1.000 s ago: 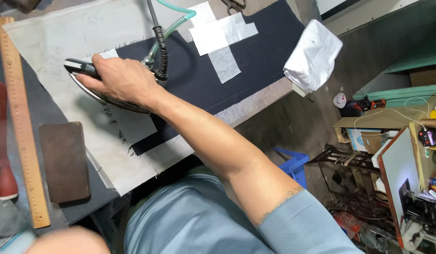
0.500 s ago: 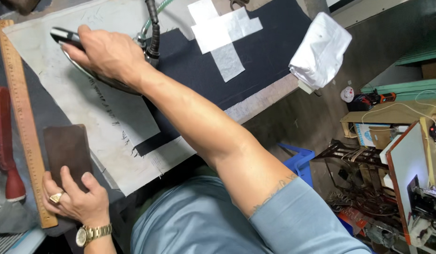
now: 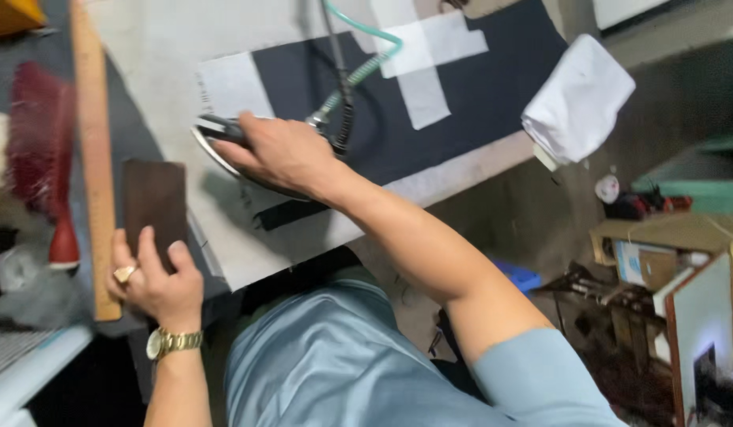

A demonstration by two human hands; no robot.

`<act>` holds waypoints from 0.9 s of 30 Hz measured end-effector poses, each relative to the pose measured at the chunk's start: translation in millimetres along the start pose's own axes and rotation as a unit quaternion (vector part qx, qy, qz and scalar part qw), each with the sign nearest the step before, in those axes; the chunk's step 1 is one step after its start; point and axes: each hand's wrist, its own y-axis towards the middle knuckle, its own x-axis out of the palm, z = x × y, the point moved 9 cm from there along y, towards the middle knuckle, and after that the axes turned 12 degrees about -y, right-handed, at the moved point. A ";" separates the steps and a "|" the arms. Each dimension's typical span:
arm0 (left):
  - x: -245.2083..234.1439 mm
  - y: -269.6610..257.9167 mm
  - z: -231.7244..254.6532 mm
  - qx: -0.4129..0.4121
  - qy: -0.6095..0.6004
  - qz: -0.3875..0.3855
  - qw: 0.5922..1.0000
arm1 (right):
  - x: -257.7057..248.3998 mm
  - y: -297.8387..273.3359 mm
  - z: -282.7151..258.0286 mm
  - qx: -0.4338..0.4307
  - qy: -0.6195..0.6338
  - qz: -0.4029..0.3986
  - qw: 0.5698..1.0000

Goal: The person takes white lining fabric from a plastic bag, measures it against a piece of dark fabric on a workbench, cuts the lining into smaller strips using shears, and then irons the lining onto the dark fabric.

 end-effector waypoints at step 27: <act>1.9 0.7 -5.9 -0.039 -0.032 0.014 0.999 | -44.8 103.7 39.5 0.071 -0.082 0.069 0.992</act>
